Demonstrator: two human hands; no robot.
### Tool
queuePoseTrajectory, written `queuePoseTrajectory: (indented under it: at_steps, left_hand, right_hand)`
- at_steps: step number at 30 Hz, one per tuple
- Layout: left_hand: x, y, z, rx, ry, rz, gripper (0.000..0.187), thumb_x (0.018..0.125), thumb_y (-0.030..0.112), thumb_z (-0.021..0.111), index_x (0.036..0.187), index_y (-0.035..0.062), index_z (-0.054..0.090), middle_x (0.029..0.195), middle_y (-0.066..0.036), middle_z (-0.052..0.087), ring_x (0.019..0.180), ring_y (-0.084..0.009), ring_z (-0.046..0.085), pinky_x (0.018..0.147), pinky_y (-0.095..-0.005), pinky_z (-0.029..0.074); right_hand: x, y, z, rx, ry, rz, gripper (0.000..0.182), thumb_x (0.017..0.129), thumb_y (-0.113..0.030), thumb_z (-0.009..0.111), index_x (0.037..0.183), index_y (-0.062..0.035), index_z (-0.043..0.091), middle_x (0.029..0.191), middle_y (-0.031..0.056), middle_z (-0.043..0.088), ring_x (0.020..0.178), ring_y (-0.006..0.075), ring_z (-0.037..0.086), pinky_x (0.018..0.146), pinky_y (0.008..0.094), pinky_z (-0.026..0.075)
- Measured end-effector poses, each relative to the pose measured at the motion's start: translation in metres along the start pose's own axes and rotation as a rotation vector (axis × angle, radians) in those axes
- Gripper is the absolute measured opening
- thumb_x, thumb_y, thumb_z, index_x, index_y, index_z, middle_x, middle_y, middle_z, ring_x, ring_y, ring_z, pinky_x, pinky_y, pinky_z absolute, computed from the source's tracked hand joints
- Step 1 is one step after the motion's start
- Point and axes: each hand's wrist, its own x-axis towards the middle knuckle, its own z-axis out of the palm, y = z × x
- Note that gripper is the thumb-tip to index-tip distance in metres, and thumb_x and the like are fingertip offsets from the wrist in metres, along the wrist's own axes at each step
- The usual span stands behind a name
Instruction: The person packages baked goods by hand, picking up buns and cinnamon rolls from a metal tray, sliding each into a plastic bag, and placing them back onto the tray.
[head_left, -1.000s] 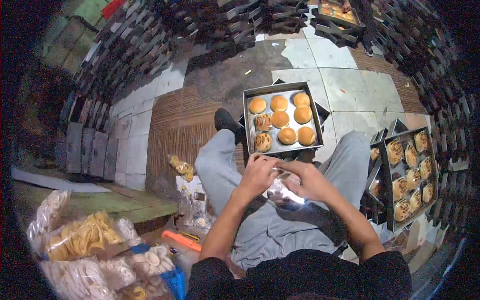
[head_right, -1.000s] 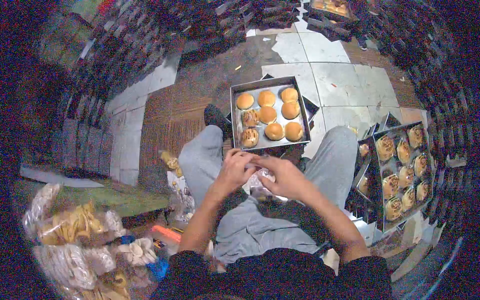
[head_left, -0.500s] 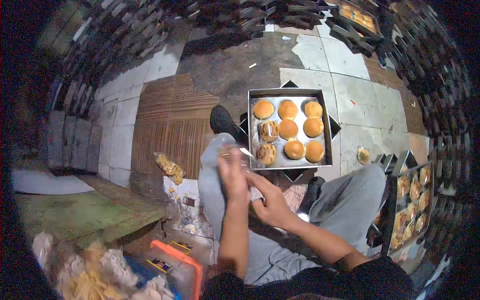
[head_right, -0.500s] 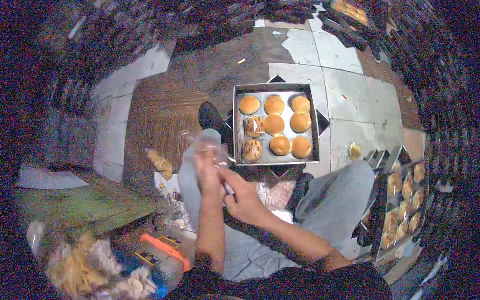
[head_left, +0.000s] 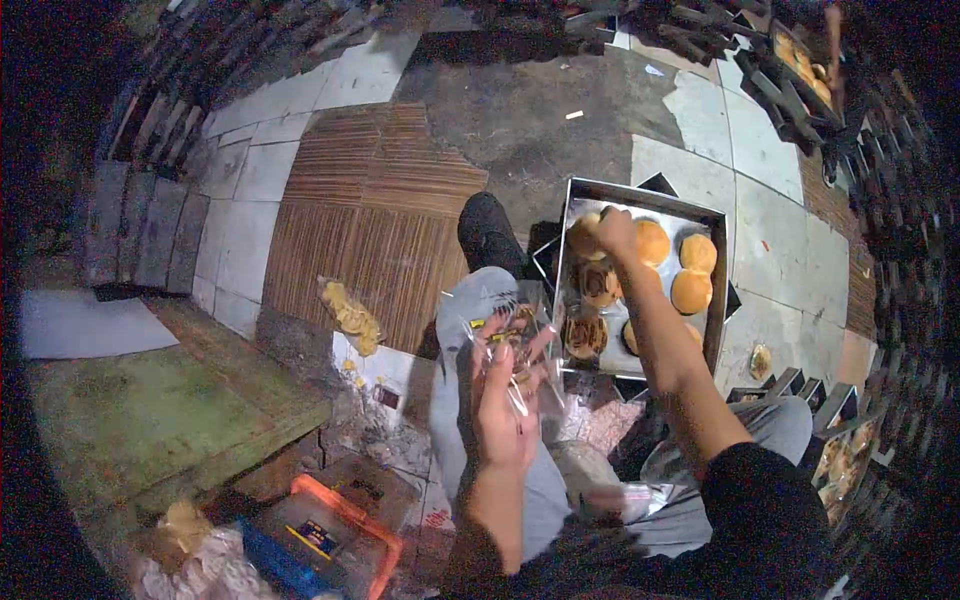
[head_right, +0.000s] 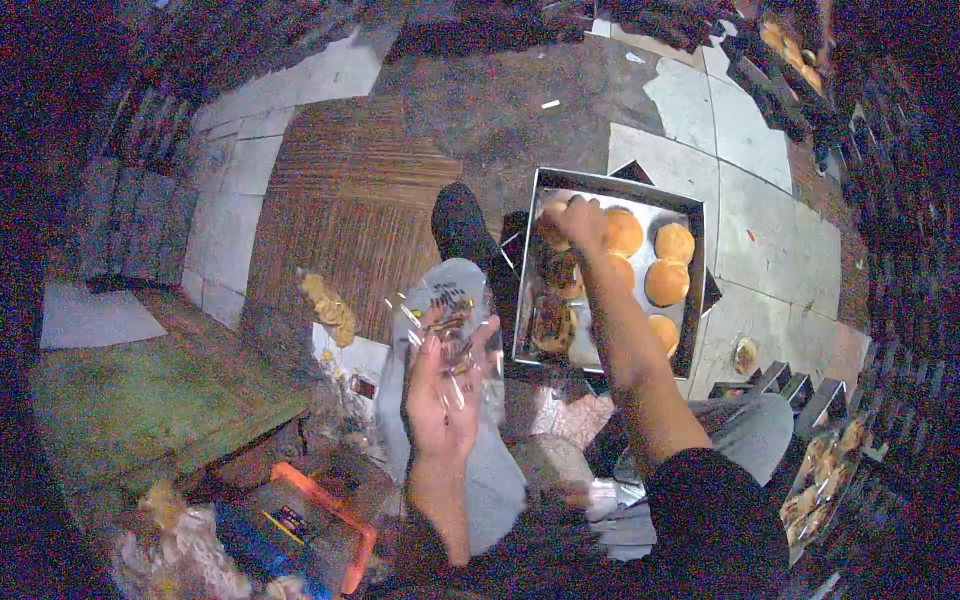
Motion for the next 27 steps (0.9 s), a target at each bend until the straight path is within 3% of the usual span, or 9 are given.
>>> queuePoseTrajectory:
  at_steps: [2, 6, 8, 10, 12, 18, 22, 23, 27]
  left_hand:
    - [0.001, -0.003, -0.001, -0.002, -0.03, 0.01, 0.046, 0.107, 0.031, 0.047, 0.146, 0.0083, 0.043, 0.134, -0.014, 0.06, 0.125, -0.0381, 0.06, 0.097, -0.0447, 0.054]
    - [0.006, -0.014, -0.011, -0.047, -0.068, 0.07, 0.044, 0.106, 0.034, 0.049, 0.142, 0.0095, 0.046, 0.132, -0.014, 0.06, 0.116, -0.0378, 0.065, 0.09, -0.0446, 0.057]
    - [0.008, -0.022, -0.026, -0.024, -0.051, 0.012, 0.05, 0.103, 0.034, 0.056, 0.142, 0.0064, 0.041, 0.123, -0.013, 0.06, 0.113, -0.0338, 0.066, 0.085, -0.0429, 0.058]
    - [-0.003, -0.03, -0.022, 0.049, -0.021, 0.021, 0.049, 0.103, 0.035, 0.056, 0.141, 0.0072, 0.042, 0.12, -0.012, 0.061, 0.112, -0.0331, 0.066, 0.084, -0.0435, 0.058]
    - [-0.011, -0.041, -0.021, 0.127, -0.013, 0.035, 0.048, 0.102, 0.036, 0.057, 0.139, 0.008, 0.044, 0.117, -0.011, 0.062, 0.11, -0.0325, 0.067, 0.083, -0.0441, 0.059]
    - [-0.071, -0.054, 0.001, -0.129, -0.326, -0.212, 0.039, 0.103, 0.037, 0.054, 0.132, 0.0114, 0.049, 0.119, -0.014, 0.064, 0.105, -0.0336, 0.066, 0.088, -0.0486, 0.057]
    - [-0.079, -0.116, -0.015, 0.086, -0.366, 0.093, 0.043, 0.104, 0.03, 0.055, 0.138, 0.0053, 0.047, 0.125, -0.014, 0.061, 0.114, -0.0239, 0.062, 0.101, -0.0369, 0.049]
    - [-0.103, -0.119, 0.009, 0.218, -0.293, 0.245, 0.042, 0.105, 0.028, 0.055, 0.138, 0.0042, 0.048, 0.125, -0.011, 0.062, 0.116, -0.0209, 0.06, 0.1, -0.0344, 0.049]
    - [-0.104, -0.104, 0.006, -0.13, -0.424, -0.143, 0.044, 0.106, 0.036, 0.051, 0.137, 0.0048, 0.051, 0.126, -0.011, 0.061, 0.107, -0.0218, 0.065, 0.086, -0.0309, 0.056]
  right_hand:
    - [-0.044, 0.015, -0.004, 0.52, 0.07, -0.337, 0.056, 0.081, -0.046, 0.078, 0.109, 0.0012, 0.066, 0.098, 0.0213, 0.069, 0.087, 0.0317, 0.068, 0.079, 0.0495, 0.054]
    - [-0.165, 0.068, -0.027, 1.446, -0.154, 0.096, 0.049, 0.092, -0.022, 0.07, 0.135, -0.0061, 0.054, 0.099, 0.0086, 0.069, 0.071, 0.0175, 0.064, 0.06, 0.0366, 0.055]
    - [-0.248, 0.093, -0.076, 1.564, -0.482, -0.017, 0.06, 0.094, -0.02, 0.067, 0.145, -0.0033, 0.04, 0.106, 0.0122, 0.069, 0.078, 0.0185, 0.068, 0.061, 0.0345, 0.059]
    - [-0.347, 0.06, -0.152, 1.576, -0.548, 0.121, 0.054, 0.094, -0.013, 0.068, 0.141, 0.0, 0.044, 0.113, 0.014, 0.068, 0.09, 0.0234, 0.072, 0.07, 0.038, 0.064]
    - [-0.395, 0.056, -0.167, 1.701, -0.515, -0.067, 0.057, 0.089, -0.014, 0.076, 0.137, 0.0019, 0.049, 0.119, 0.0133, 0.066, 0.103, 0.025, 0.07, 0.085, 0.0365, 0.063]
    - [-0.461, 0.033, -0.177, 0.516, 0.132, -0.902, 0.058, 0.094, -0.007, 0.065, 0.147, -0.0001, 0.044, 0.149, 0.0267, 0.045, 0.139, 0.0384, 0.047, 0.115, 0.043, 0.04]
    - [-0.451, 0.038, -0.169, 0.65, 0.24, -0.799, 0.064, 0.094, -0.007, 0.06, 0.153, 0.001, 0.035, 0.156, 0.0292, 0.034, 0.146, 0.0416, 0.035, 0.12, 0.0455, 0.031]
    - [-0.446, 0.034, -0.176, 0.636, 0.309, -0.718, 0.05, 0.097, -0.01, 0.058, 0.144, 0.0008, 0.047, 0.15, 0.028, 0.043, 0.142, 0.0403, 0.041, 0.118, 0.0455, 0.034]
    - [-0.469, 0.036, -0.215, 0.755, -0.002, -0.66, 0.032, 0.097, -0.011, 0.059, 0.127, 0.0, 0.06, 0.139, 0.0238, 0.054, 0.131, 0.0395, 0.052, 0.11, 0.0466, 0.042]
